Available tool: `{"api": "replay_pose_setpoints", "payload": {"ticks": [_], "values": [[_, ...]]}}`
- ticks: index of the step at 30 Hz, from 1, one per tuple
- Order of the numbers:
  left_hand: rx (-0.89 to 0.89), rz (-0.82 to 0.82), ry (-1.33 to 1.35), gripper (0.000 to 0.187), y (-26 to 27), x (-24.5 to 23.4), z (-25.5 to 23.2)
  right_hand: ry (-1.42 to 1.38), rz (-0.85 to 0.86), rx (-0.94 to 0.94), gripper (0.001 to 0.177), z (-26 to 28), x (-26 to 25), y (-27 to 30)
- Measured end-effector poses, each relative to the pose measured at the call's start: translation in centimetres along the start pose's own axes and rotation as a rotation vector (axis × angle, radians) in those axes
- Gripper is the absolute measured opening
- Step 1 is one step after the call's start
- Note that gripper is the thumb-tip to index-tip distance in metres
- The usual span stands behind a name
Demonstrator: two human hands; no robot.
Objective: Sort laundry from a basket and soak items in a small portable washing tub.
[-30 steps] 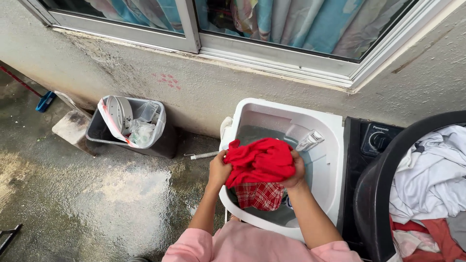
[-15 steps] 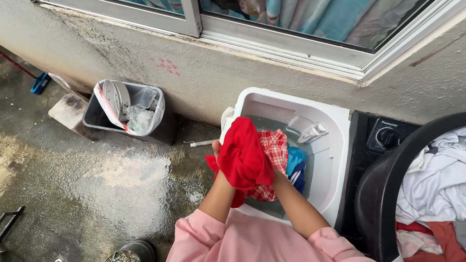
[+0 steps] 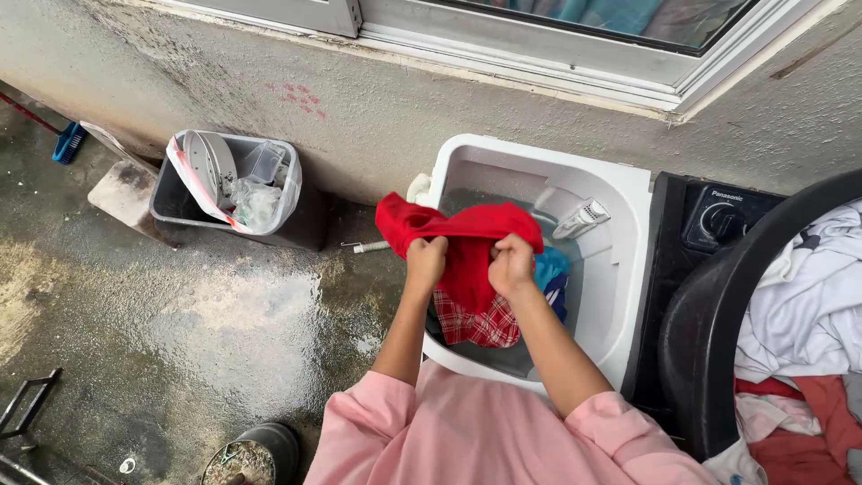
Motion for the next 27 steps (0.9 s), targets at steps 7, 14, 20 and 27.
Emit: {"api": "replay_pose_setpoints", "payload": {"ticks": [7,14,20,27], "values": [[0.494,-0.098,-0.412,0.028,12.7,0.9,-6.9,1.333,0.321,-0.621,0.052,6.6,6.0,4.7],[0.363,0.065,-0.364,0.038,12.1,1.8,-7.8,1.253,0.564,-0.042,0.054,1.6,2.6,7.3],[0.566,0.021,-0.486,0.045,15.5,2.6,-8.4,-0.114,-0.124,0.051,0.037,4.9,0.8,4.5],[0.224,0.102,0.055,0.022,9.7,3.6,-3.6,1.232,0.313,-0.013,0.045,7.4,1.7,7.4]]}}
Point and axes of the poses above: each hand's wrist, its own y-axis away from the middle knuckle, its own x-axis out of the palm, z = x × y, the point moved 6 cm from there along -y, towards the middle knuckle, and after that the axes turned 14 degrees about -x, right-handed, at the moved point
